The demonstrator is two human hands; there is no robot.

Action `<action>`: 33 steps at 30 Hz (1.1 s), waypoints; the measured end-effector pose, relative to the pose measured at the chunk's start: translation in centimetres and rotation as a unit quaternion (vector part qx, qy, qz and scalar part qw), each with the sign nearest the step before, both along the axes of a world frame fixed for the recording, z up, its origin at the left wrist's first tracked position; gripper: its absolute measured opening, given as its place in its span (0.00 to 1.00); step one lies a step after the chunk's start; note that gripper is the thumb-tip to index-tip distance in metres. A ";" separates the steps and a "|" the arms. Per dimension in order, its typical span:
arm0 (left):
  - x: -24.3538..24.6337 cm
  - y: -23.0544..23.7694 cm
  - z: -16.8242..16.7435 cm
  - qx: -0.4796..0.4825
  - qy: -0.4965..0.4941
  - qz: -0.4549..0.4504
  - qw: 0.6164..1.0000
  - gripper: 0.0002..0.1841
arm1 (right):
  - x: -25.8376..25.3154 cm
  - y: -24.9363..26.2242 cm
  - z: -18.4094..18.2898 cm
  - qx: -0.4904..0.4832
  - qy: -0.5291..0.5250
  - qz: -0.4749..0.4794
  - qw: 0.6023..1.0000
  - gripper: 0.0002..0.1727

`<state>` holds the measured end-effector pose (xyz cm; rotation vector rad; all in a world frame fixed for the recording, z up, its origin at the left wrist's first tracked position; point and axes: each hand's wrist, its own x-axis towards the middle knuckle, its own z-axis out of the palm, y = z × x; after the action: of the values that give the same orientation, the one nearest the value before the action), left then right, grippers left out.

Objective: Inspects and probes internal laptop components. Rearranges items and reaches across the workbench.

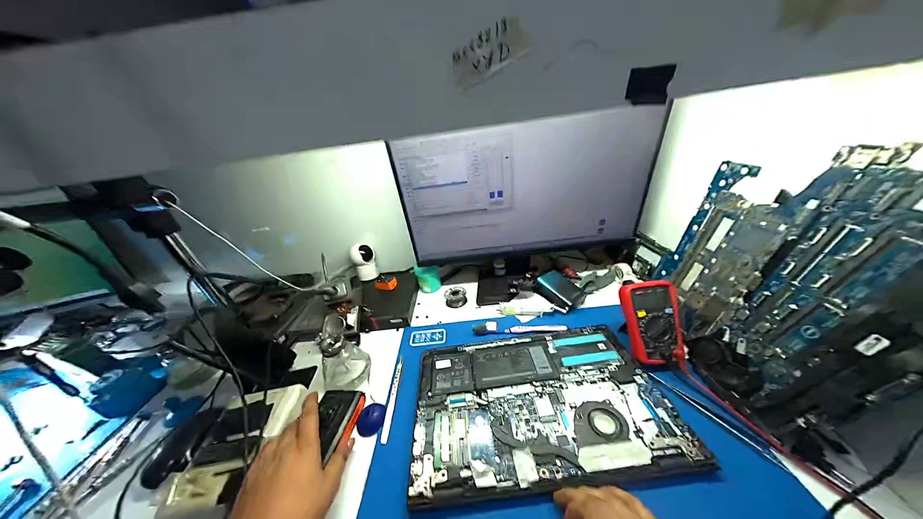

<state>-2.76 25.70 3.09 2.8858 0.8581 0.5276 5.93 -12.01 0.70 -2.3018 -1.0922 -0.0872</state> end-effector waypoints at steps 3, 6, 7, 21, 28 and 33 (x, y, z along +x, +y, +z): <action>0.4 0.2 -0.3 0.022 0.014 -0.008 1.000 0.47 | 0.0 -1.0 -0.4 0.011 -0.016 -0.013 1.000 0.15; 0.7 1.0 -0.4 0.013 0.010 -0.002 1.000 0.47 | 0.2 -1.2 -0.8 0.023 -0.032 -0.001 0.999 0.15; 0.8 1.2 -0.4 0.008 0.005 0.000 1.000 0.48 | 0.3 -1.2 -0.9 0.027 -0.033 0.001 0.999 0.15; -7.1 -3.4 6.3 -0.161 -0.067 -0.176 0.969 0.56 | 1.2 0.1 -1.9 0.075 -0.061 0.017 0.995 0.18; -5.9 -8.3 5.3 -0.202 -0.004 -0.342 0.918 0.53 | 2.3 1.0 -1.5 0.063 -0.032 0.030 0.997 0.21; -2.2 -10.4 2.9 -0.151 0.018 -0.396 0.906 0.49 | 3.8 2.2 -0.7 0.035 0.013 0.024 0.999 0.20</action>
<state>-4.99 15.29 5.97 2.6278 -0.2527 0.2179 9.77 -9.81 -0.01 -2.2076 -1.1144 -0.0755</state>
